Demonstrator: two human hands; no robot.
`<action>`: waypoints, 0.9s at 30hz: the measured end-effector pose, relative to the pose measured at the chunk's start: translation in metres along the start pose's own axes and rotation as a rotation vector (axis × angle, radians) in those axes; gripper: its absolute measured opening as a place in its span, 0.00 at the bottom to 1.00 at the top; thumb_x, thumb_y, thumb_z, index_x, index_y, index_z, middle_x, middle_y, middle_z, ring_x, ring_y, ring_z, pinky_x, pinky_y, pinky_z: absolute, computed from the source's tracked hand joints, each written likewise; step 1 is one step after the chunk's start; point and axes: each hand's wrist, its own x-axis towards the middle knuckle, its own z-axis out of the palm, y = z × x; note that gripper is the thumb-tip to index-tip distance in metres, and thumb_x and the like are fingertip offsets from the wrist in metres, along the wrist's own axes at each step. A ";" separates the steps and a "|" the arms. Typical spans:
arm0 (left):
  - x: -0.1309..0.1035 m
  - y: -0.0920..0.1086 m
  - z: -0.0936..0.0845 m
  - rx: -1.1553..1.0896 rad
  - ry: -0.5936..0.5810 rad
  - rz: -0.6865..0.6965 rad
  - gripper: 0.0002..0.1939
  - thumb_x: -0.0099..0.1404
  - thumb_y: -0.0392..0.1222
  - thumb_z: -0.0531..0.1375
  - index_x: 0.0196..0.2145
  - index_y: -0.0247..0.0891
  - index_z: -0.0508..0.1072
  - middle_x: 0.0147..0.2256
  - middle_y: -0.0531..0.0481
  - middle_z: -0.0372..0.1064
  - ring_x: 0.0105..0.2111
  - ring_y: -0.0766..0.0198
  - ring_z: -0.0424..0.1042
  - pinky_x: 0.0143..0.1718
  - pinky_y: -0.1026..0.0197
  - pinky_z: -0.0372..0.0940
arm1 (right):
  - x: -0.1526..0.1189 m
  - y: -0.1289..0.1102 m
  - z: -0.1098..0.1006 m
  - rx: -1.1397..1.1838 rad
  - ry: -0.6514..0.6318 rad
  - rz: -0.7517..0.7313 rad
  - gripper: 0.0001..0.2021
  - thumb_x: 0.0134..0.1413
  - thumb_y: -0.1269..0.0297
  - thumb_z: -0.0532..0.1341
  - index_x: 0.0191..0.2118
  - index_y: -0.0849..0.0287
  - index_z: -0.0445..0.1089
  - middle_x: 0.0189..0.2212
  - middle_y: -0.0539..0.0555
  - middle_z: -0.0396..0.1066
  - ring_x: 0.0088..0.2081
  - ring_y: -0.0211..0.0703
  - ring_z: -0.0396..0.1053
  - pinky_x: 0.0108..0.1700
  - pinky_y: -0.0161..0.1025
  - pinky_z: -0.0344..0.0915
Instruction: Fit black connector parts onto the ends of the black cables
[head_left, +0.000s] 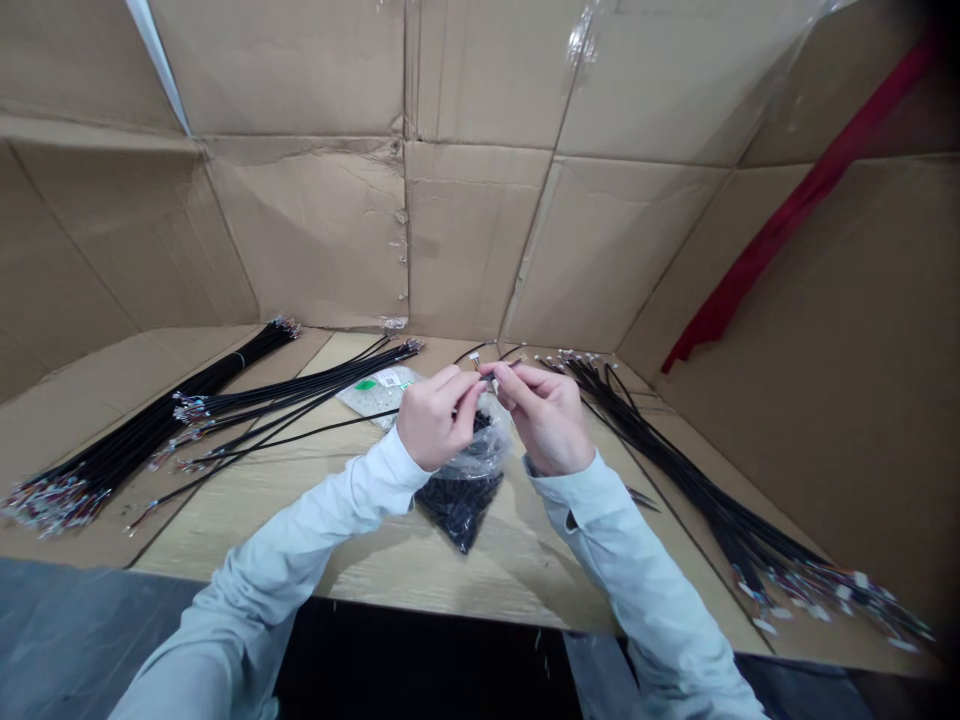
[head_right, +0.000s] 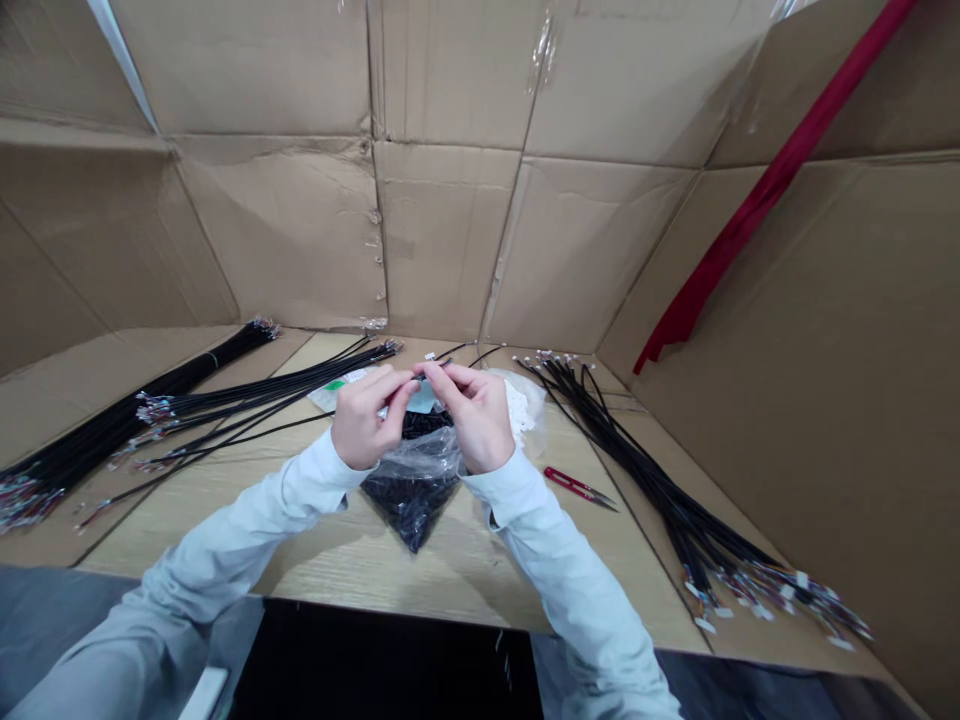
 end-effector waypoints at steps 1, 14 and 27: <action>0.002 0.001 -0.002 -0.081 -0.006 -0.047 0.14 0.64 0.41 0.48 0.32 0.32 0.71 0.25 0.47 0.66 0.25 0.68 0.63 0.29 0.65 0.56 | 0.000 0.001 0.001 0.010 0.000 -0.018 0.16 0.45 0.55 0.61 0.30 0.64 0.73 0.18 0.47 0.55 0.23 0.27 0.51 0.26 0.29 0.52; 0.020 -0.004 -0.014 -1.198 -0.407 -0.764 0.18 0.49 0.51 0.62 0.22 0.31 0.65 0.15 0.61 0.41 0.14 0.78 0.38 0.17 0.67 0.33 | 0.010 0.010 0.003 0.129 -0.091 -0.081 0.15 0.43 0.54 0.62 0.24 0.65 0.72 0.18 0.49 0.61 0.22 0.28 0.54 0.26 0.30 0.53; 0.018 -0.012 -0.014 -0.838 -0.485 -0.574 0.14 0.52 0.37 0.52 0.37 0.30 0.67 0.24 0.52 0.64 0.19 0.73 0.57 0.21 0.67 0.53 | 0.018 0.013 -0.006 0.008 0.176 0.042 0.16 0.37 0.55 0.65 0.27 0.66 0.74 0.12 0.46 0.55 0.18 0.25 0.46 0.21 0.28 0.44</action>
